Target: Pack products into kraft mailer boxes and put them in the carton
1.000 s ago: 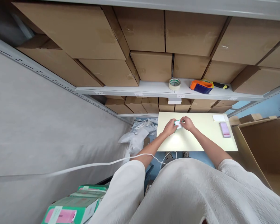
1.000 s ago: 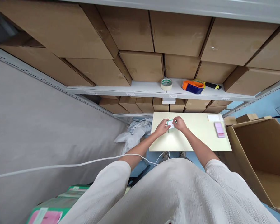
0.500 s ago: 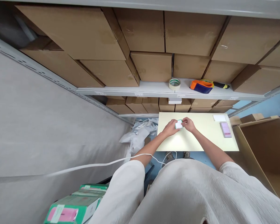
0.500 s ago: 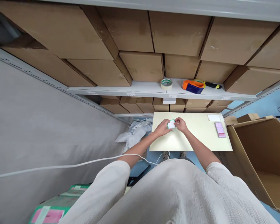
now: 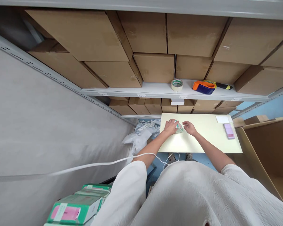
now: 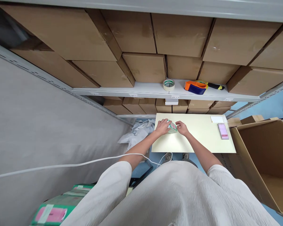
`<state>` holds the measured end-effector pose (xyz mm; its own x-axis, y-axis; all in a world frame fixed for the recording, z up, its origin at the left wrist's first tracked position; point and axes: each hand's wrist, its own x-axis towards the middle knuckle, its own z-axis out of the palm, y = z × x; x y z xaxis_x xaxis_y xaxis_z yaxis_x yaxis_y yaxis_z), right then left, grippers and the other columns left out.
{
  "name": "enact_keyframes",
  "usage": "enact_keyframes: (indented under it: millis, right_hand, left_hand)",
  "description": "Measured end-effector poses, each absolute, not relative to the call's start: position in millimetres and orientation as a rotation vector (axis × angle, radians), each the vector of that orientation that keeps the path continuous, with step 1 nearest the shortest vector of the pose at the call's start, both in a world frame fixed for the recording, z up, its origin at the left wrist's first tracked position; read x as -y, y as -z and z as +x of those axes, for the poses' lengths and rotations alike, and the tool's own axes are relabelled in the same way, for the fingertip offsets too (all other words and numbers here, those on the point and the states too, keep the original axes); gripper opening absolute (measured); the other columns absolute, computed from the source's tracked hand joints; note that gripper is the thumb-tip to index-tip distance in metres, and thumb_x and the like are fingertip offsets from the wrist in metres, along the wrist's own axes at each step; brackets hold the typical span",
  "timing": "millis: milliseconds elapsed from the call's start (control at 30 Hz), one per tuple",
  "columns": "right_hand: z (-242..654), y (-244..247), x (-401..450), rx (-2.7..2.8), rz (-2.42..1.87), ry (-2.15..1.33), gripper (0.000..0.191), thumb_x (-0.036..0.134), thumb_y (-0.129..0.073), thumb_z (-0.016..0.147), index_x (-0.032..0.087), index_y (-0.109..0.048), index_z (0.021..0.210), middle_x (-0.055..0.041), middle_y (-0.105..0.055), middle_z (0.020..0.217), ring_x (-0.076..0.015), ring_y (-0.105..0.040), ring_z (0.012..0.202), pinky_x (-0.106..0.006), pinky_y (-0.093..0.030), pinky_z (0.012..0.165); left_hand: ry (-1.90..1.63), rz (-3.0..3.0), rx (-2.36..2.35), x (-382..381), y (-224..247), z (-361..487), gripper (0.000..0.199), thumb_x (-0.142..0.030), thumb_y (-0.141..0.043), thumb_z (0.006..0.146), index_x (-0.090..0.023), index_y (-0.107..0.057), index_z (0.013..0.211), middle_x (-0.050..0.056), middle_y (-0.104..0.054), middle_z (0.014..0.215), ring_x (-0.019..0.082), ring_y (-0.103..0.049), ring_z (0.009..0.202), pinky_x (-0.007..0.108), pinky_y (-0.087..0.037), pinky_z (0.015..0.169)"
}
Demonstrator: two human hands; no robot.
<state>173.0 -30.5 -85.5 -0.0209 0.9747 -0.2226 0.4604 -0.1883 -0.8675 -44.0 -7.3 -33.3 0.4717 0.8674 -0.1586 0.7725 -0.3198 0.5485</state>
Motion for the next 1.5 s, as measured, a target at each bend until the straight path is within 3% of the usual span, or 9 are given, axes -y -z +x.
enact_keyframes:
  millis: [167,233,400,533,633,900,1167,1333,1500]
  right_hand:
    - [180.1,90.0,32.7,1.887,-1.72,-1.014,0.087,0.02,-0.081,0.068,0.025,-0.057,0.152,-0.0147,-0.06,0.155,-0.0357,-0.06,0.138,-0.055,-0.053,0.113]
    - [181.3,85.4,29.0,2.01,-1.802,-0.956,0.094,0.021,-0.084,0.069,0.024,-0.052,0.157,-0.017,-0.056,0.158,-0.0407,-0.053,0.145,-0.059,-0.048,0.117]
    - [186.2,70.7,23.7,2.171,-1.882,-0.853,0.078,0.015,-0.076,0.075,0.021,-0.055,0.15,-0.0164,-0.062,0.142,-0.0357,-0.061,0.127,-0.05,-0.053,0.105]
    - [186.6,60.3,28.2,2.257,-1.739,-0.808,0.082,0.012,-0.076,0.071,0.022,-0.055,0.149,-0.0136,-0.062,0.137,-0.0331,-0.058,0.123,-0.043,-0.054,0.098]
    - [177.0,51.4,30.3,2.299,-1.674,-0.774,0.084,0.017,-0.078,0.072,0.024,-0.053,0.152,-0.0129,-0.063,0.135,-0.0344,-0.056,0.123,-0.044,-0.054,0.096]
    - [149.6,38.1,23.6,2.389,-1.53,-0.726,0.084,0.018,-0.08,0.074,0.024,-0.053,0.153,-0.0131,-0.065,0.129,-0.0356,-0.056,0.122,-0.048,-0.052,0.103]
    - [149.3,43.7,24.5,2.23,-1.511,-0.757,0.076,0.021,-0.077,0.085,0.026,-0.048,0.156,-0.0143,-0.057,0.154,-0.0342,-0.053,0.142,-0.052,-0.049,0.116]
    - [152.6,51.8,28.9,2.246,-1.529,-0.789,0.05,0.022,-0.068,0.094,0.026,-0.06,0.143,-0.0137,-0.042,0.17,-0.032,-0.057,0.141,-0.049,-0.057,0.107]
    - [147.2,52.8,31.3,2.214,-1.633,-0.691,0.049,0.019,-0.063,0.093,0.028,-0.065,0.141,-0.0125,-0.044,0.168,-0.0322,-0.061,0.135,-0.045,-0.06,0.098]
  left_hand:
    - [-0.401,2.112,-1.264,-3.7,30.4,-73.6,0.058,-0.022,-0.082,0.082,-0.03,-0.065,0.137,0.01,-0.059,0.149,0.036,-0.054,0.139,0.05,-0.042,0.119]
    - [-0.454,2.096,-1.173,-7.0,28.8,-81.8,0.06,-0.024,-0.079,0.084,-0.028,-0.062,0.141,0.01,-0.06,0.147,0.033,-0.057,0.137,0.045,-0.045,0.118]
    - [-0.411,2.092,-1.157,-6.2,36.1,-91.5,0.072,-0.02,-0.078,0.079,-0.023,-0.054,0.147,0.013,-0.059,0.144,0.033,-0.06,0.133,0.044,-0.048,0.114]
    - [-0.255,2.185,-1.279,1.7,50.2,-88.9,0.086,-0.013,-0.079,0.072,-0.023,-0.051,0.153,0.016,-0.06,0.141,0.039,-0.058,0.135,0.054,-0.038,0.122]
    - [-0.193,2.227,-1.29,7.5,59.3,-78.6,0.077,-0.017,-0.079,0.075,-0.024,-0.054,0.147,0.016,-0.06,0.141,0.041,-0.056,0.138,0.059,-0.032,0.124]
    - [-0.289,2.092,-1.245,9.4,73.1,-45.2,0.057,-0.023,-0.082,0.076,-0.024,-0.061,0.129,0.013,-0.067,0.131,0.037,-0.065,0.124,0.048,-0.05,0.108]
    - [-0.442,1.794,-1.363,14.3,86.9,-57.7,0.063,-0.022,-0.082,0.077,-0.022,-0.052,0.133,0.011,-0.067,0.131,0.029,-0.071,0.115,0.043,-0.058,0.097]
    - [-0.503,1.711,-1.316,11.5,83.3,-69.4,0.071,-0.023,-0.086,0.072,-0.023,-0.052,0.134,0.011,-0.066,0.133,0.027,-0.071,0.114,0.041,-0.06,0.096]
    - [-0.516,1.758,-1.242,-1.9,67.2,-80.9,0.056,-0.013,-0.072,0.077,-0.025,-0.058,0.13,0.006,-0.07,0.122,0.023,-0.072,0.104,0.038,-0.06,0.093]
